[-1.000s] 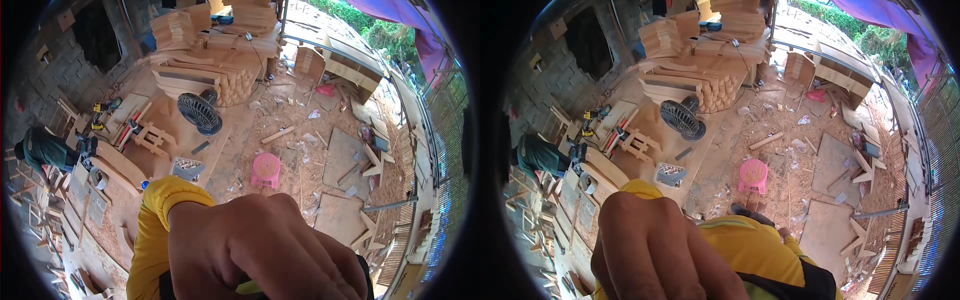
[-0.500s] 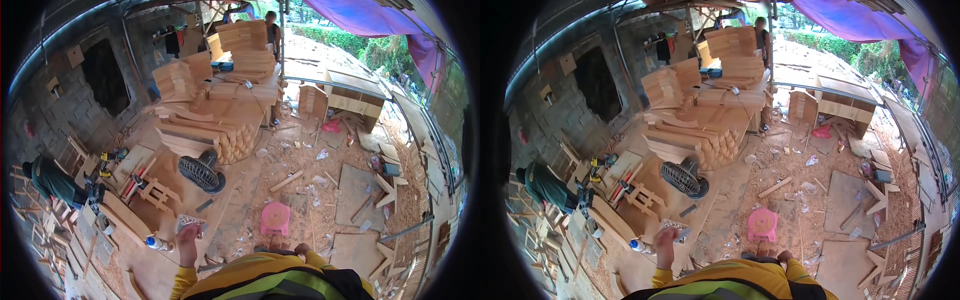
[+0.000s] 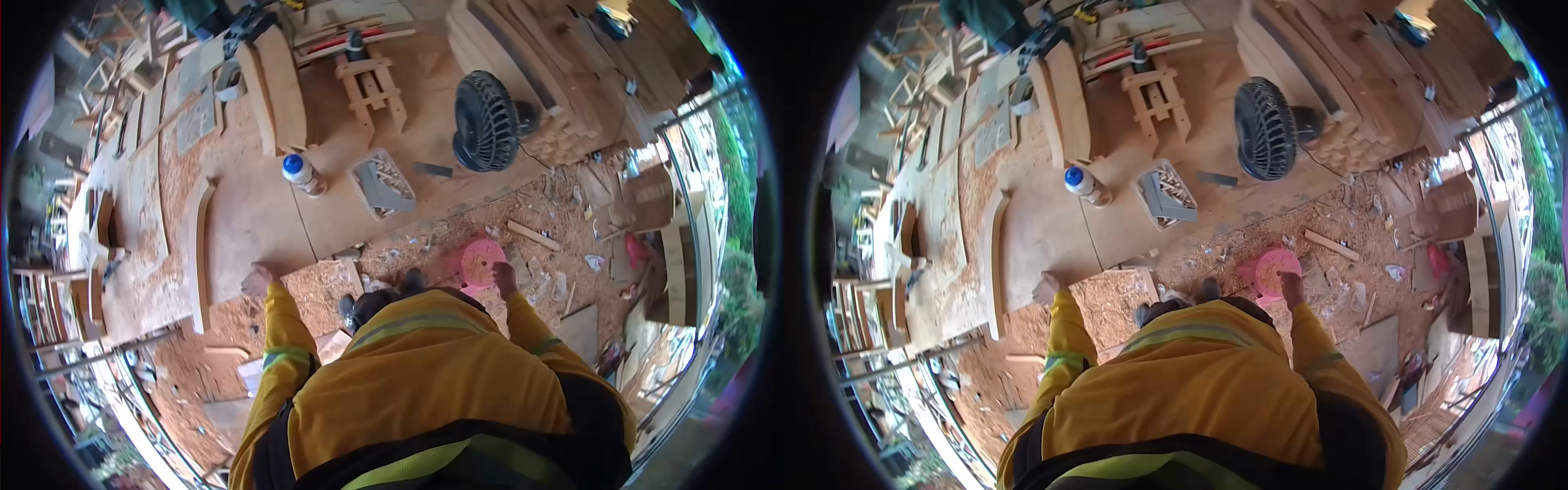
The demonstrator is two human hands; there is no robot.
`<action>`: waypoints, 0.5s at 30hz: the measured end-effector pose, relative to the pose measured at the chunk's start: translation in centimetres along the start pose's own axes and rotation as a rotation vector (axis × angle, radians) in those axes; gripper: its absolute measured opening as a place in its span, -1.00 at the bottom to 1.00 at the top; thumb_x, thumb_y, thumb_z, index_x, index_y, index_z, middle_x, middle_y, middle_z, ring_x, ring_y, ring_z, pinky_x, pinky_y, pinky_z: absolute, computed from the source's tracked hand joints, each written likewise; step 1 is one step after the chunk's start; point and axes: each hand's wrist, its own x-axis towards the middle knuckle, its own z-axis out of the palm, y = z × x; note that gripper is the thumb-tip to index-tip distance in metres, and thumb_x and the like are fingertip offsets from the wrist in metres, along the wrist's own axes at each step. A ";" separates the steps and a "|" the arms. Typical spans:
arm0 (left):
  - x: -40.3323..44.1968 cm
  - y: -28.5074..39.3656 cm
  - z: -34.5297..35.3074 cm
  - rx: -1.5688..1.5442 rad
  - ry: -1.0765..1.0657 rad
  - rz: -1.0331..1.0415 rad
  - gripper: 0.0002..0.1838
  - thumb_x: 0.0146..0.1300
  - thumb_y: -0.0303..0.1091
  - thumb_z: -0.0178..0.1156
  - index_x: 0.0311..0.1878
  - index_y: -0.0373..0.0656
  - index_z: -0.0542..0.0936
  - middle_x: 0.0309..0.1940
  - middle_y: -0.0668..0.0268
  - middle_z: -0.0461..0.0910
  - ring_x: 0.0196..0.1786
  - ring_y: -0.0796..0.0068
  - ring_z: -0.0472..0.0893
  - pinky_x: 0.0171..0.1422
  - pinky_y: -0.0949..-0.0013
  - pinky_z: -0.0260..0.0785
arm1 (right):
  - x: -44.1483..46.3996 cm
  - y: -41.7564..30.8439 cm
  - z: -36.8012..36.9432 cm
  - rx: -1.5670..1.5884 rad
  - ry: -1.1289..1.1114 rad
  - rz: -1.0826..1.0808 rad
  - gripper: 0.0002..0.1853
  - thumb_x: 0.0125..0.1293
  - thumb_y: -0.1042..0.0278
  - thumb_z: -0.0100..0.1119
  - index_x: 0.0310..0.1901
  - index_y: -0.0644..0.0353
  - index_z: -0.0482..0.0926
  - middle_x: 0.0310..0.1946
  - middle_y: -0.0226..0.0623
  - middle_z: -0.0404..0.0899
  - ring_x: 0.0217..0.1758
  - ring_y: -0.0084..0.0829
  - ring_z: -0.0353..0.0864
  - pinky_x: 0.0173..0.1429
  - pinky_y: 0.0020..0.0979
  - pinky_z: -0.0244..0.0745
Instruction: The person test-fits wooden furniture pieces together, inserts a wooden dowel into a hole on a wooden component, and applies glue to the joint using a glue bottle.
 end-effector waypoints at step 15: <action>-2.1 5.6 -0.8 -0.053 0.019 -0.396 -0.17 0.42 0.08 -0.18 0.54 -0.44 0.18 0.55 -0.14 0.19 0.48 -0.24 0.33 0.57 -0.09 0.14 | 26.9 -20.3 -3.9 1.371 0.603 0.760 -0.29 0.50 -0.20 -0.03 0.52 0.04 0.23 0.46 -0.20 0.34 0.33 -0.21 0.47 0.18 0.02 0.48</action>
